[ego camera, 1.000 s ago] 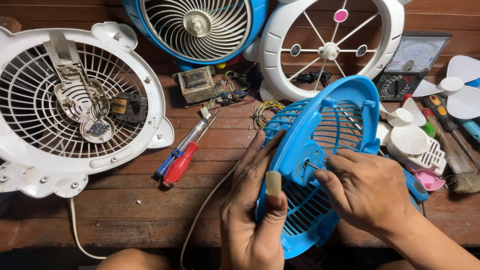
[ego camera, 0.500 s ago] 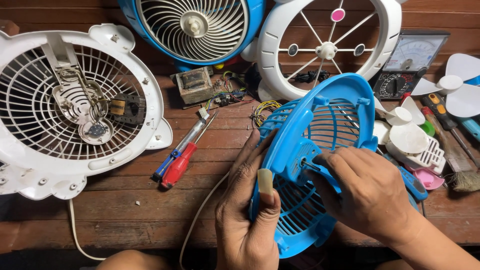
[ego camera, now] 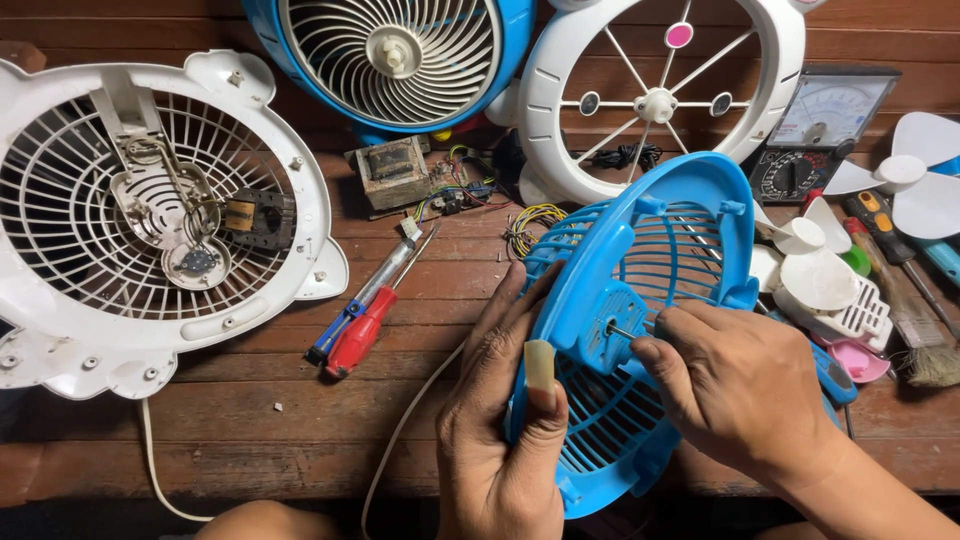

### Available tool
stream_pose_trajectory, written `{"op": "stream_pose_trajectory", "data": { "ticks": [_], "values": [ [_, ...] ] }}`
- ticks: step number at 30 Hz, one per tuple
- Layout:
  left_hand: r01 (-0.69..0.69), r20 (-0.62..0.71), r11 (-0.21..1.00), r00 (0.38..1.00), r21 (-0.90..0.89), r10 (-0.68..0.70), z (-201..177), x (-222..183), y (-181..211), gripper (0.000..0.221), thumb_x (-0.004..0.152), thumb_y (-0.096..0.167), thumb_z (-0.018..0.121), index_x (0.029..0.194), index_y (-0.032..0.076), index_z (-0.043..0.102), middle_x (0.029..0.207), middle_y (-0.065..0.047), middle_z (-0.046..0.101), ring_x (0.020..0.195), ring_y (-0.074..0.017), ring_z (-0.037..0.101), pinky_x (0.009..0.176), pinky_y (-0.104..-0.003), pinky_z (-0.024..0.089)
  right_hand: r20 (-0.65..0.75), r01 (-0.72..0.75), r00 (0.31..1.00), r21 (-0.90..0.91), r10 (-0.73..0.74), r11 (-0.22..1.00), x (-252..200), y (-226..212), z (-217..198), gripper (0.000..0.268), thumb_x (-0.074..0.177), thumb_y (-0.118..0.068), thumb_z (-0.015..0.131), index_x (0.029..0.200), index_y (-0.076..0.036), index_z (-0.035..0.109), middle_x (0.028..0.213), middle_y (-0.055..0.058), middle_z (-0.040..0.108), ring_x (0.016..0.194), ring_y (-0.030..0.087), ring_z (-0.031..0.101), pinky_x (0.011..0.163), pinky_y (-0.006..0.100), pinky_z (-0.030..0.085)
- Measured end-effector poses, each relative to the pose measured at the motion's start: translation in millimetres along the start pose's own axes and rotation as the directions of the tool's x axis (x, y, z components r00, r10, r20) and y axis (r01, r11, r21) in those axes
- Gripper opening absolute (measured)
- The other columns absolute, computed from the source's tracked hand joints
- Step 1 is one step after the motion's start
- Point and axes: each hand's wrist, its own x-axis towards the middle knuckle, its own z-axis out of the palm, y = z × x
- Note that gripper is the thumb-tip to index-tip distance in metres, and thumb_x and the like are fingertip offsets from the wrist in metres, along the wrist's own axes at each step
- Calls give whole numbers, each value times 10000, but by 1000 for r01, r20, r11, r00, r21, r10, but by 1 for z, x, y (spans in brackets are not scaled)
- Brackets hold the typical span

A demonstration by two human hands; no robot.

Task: Cleaning and assembling a small portable fan using a brush and screwdriver on a repair bench.

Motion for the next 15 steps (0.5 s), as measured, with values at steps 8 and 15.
{"op": "stream_pose_trajectory", "data": {
  "ticks": [8,15],
  "values": [
    [-29,3,999,1000,15,29,2,-1,-1,643,1057,516,389,1374,-8,584,1447,-148,643,1500,-322,504,1224,-432,419,-125,148,983,90,-137,985,7,-8,-8,358,1023,-333,571,754,-119,472,641,47,480,558,294,509,531,409,410],
    [-18,-8,1000,1000,-14,18,3,-1,1,627,1053,510,408,1371,0,586,1458,-161,635,1510,-312,489,1226,-431,423,-163,218,966,108,-199,970,9,-13,-8,337,1045,-205,524,737,-105,432,635,67,460,543,310,465,525,433,396]
  ]
}}
